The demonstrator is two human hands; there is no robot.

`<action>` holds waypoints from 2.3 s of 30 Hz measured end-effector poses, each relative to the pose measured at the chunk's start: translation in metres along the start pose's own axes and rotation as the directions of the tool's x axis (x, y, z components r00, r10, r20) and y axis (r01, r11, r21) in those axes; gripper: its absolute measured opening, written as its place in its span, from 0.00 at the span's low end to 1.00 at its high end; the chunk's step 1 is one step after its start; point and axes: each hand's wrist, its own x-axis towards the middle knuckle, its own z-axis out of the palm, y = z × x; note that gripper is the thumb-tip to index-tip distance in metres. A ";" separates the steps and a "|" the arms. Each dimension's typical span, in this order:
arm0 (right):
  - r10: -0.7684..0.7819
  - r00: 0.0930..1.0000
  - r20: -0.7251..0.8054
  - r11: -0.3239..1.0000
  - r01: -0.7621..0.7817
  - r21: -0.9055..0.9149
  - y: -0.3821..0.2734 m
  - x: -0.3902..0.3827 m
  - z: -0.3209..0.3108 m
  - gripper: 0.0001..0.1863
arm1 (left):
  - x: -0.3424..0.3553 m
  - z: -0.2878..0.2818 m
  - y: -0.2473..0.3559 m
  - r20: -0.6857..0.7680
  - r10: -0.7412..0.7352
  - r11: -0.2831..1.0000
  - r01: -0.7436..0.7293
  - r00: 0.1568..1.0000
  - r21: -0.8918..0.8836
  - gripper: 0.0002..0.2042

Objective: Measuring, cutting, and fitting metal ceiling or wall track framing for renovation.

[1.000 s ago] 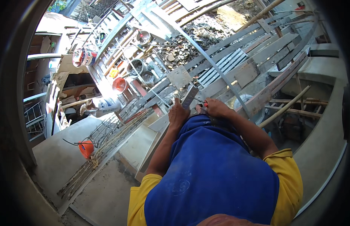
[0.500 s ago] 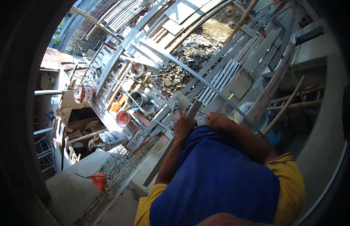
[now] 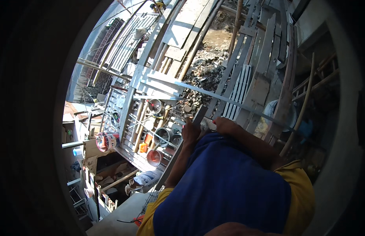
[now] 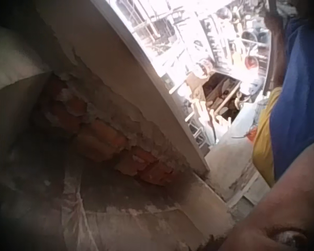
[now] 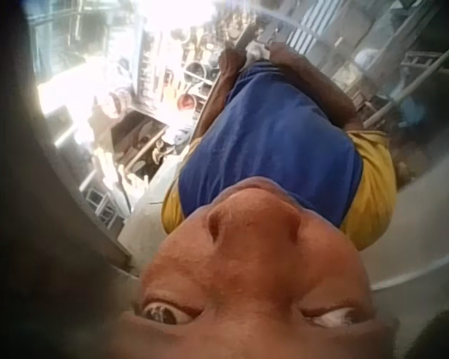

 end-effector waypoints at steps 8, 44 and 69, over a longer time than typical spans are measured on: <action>0.051 0.998 -0.034 0.994 -0.047 0.103 -0.036 0.020 -0.004 0.15 | 0.046 -0.031 -0.009 0.048 0.089 0.982 -0.095 0.995 0.164 0.27; 0.184 0.563 -0.806 0.977 -0.012 0.214 0.051 -0.091 0.003 0.23 | 0.091 -0.072 0.080 0.795 0.420 0.894 -0.351 0.438 -0.278 0.21; -0.058 0.916 -0.398 0.982 -0.020 -0.189 0.031 -0.091 -0.071 0.10 | 0.077 -0.086 0.070 0.837 0.380 0.860 -0.483 0.394 -0.164 0.25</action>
